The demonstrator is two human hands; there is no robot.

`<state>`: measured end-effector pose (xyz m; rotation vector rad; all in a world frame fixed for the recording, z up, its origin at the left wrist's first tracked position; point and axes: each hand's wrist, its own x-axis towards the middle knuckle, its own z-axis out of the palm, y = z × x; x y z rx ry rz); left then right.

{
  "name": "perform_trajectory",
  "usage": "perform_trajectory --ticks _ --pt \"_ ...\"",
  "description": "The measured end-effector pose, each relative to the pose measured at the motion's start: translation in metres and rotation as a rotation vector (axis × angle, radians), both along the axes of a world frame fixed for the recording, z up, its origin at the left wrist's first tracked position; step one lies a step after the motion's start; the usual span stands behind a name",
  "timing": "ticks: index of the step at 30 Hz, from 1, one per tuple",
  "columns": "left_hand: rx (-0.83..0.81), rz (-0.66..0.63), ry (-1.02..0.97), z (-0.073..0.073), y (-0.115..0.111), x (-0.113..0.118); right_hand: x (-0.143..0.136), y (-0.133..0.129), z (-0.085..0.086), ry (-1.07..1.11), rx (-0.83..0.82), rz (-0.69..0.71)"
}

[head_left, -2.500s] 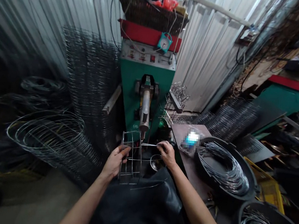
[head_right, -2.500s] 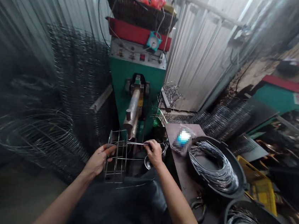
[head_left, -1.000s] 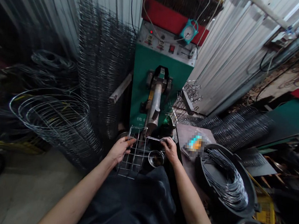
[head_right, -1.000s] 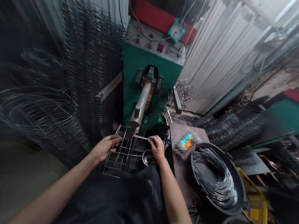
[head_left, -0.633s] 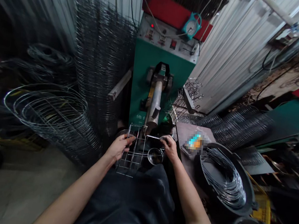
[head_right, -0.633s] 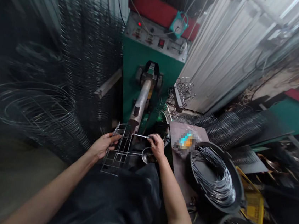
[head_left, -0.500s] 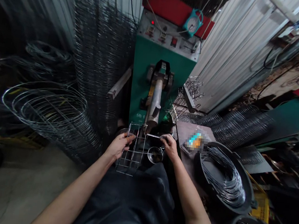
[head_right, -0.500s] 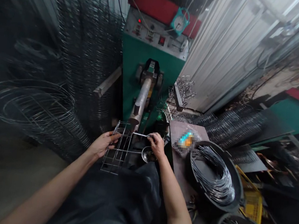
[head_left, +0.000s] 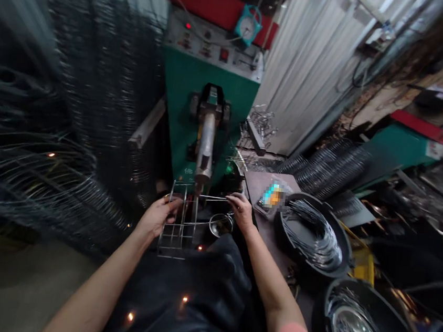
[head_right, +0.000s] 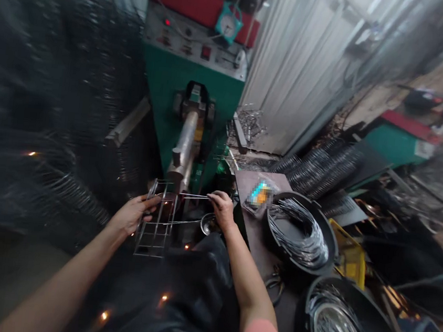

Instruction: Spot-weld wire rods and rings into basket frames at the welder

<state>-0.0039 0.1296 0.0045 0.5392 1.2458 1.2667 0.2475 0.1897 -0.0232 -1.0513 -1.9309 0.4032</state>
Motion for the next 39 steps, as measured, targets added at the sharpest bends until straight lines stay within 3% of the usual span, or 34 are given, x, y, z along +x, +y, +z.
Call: perform_trajectory --ticks 3,7,12,18,24,39 --pt "-0.002 -0.019 0.052 -0.001 0.0 -0.001 0.021 -0.017 -0.012 0.037 -0.003 -0.105" --pt "0.02 0.053 0.087 -0.004 -0.002 0.002 0.046 -0.037 -0.035 -0.066 -0.035 -0.204" --pt "0.123 0.122 0.15 -0.005 -0.006 0.011 0.046 -0.046 -0.052 -0.184 -0.077 -0.243" --pt "0.102 0.146 0.132 -0.004 -0.005 0.012 0.004 -0.038 -0.028 -0.091 0.005 -0.192" --pt "0.067 0.174 0.102 0.003 -0.005 0.015 -0.033 -0.025 -0.007 -0.139 0.038 -0.075" --pt "0.074 0.141 0.026 -0.004 0.0 0.009 -0.039 -0.006 0.006 -0.143 0.04 0.012"
